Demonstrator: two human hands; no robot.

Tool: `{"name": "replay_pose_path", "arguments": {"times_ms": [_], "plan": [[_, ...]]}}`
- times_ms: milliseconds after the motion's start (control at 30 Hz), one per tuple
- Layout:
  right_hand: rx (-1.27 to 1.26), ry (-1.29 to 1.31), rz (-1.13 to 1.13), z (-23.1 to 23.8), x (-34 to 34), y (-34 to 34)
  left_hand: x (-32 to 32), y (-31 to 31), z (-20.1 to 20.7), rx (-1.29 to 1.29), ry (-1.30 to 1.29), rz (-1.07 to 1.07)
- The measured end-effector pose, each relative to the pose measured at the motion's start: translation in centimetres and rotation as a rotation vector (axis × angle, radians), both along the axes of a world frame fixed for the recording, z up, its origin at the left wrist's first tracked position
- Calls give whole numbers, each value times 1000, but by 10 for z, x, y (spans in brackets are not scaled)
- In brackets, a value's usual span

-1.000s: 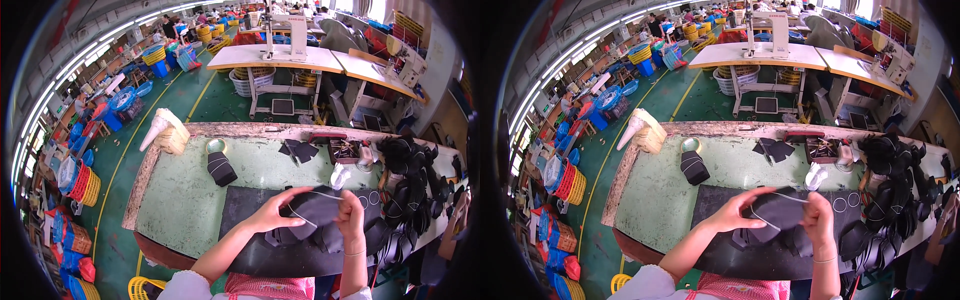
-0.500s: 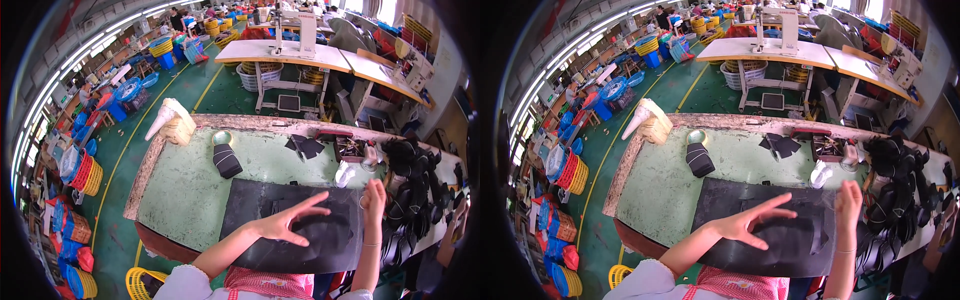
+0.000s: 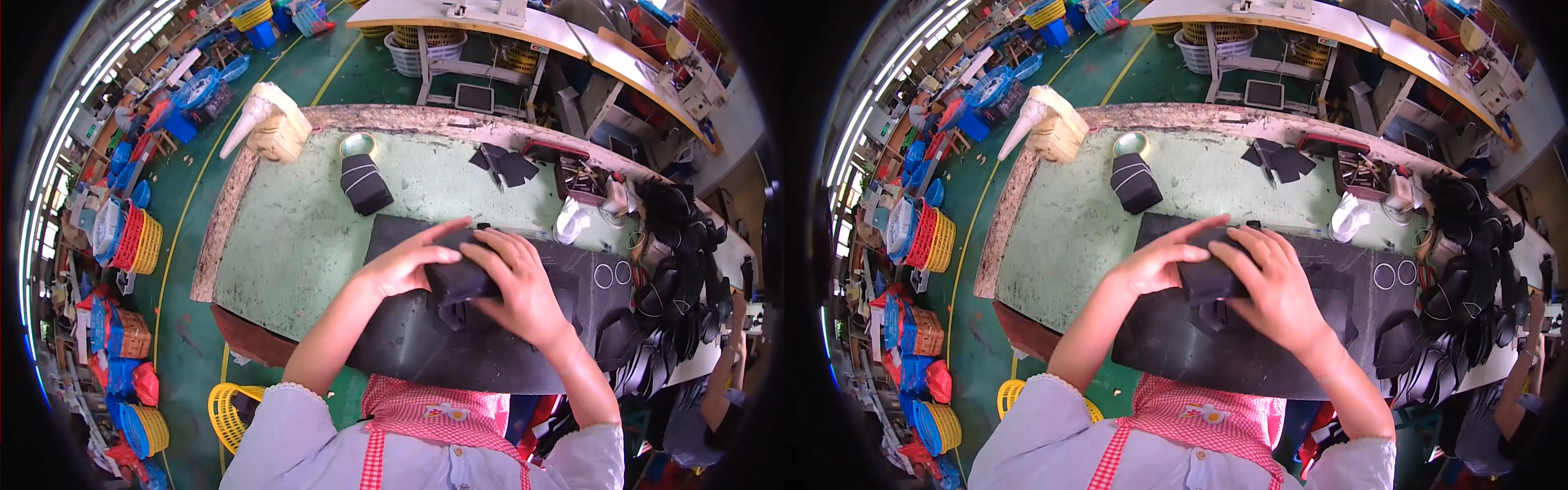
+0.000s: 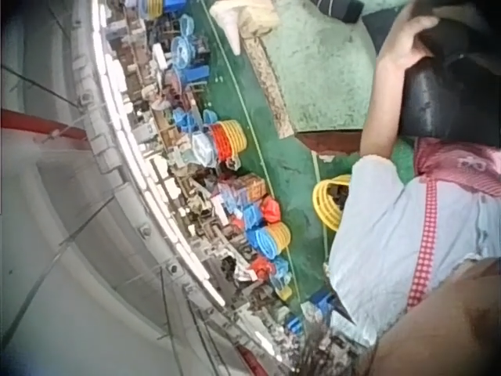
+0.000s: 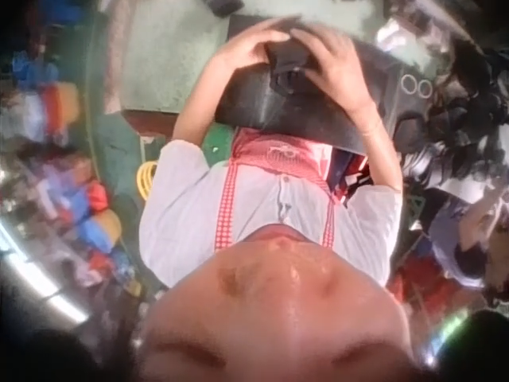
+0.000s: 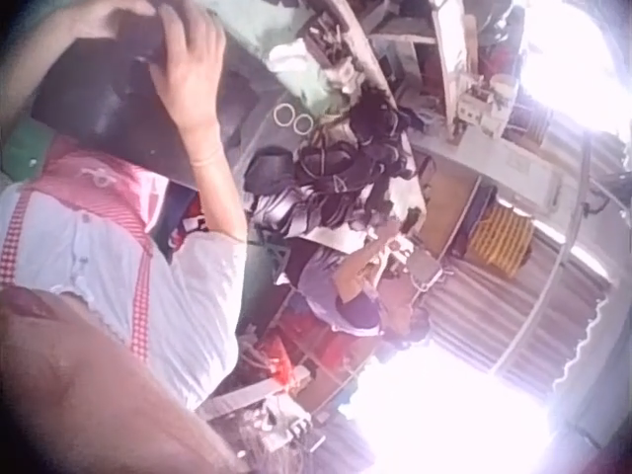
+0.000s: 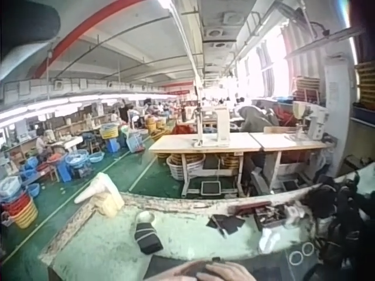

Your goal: Sorting and inspecting black shoe upper components at a factory workbench.

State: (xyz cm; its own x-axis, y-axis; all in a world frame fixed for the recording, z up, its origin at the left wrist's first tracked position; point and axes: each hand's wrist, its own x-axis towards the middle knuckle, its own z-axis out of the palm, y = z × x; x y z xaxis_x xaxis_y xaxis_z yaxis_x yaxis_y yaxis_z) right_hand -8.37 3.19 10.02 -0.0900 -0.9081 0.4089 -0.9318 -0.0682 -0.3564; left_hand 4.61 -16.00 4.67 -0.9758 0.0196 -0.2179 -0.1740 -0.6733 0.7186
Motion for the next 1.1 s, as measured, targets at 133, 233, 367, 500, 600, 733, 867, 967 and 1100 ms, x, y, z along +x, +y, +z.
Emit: {"name": "replay_pose_path", "arguments": {"times_ms": [133,233,367,500,600,733,867,967,1100], "plan": [[7,-280,-134,-11,11,-30,34,-26,5,344,122,59],[-26,-273,-297,-24,33,-55,47,-10,-6,-123,89,357],[-82,-210,-295,-36,54,-81,35,22,-21,-690,27,712],[-11,-405,-185,-47,55,-85,34,5,-29,-849,53,731],[58,-560,-118,-54,42,-89,35,-2,-25,-614,60,629],[225,-1039,-149,-66,36,-97,33,-18,-46,-454,37,631],[199,-1059,-140,-87,24,-98,31,-22,-47,-364,60,602],[135,-992,-296,-96,11,-94,32,-28,-41,-548,-114,678],[13,-1172,-341,-81,-6,-80,20,-31,-46,-1282,-165,699]]}}
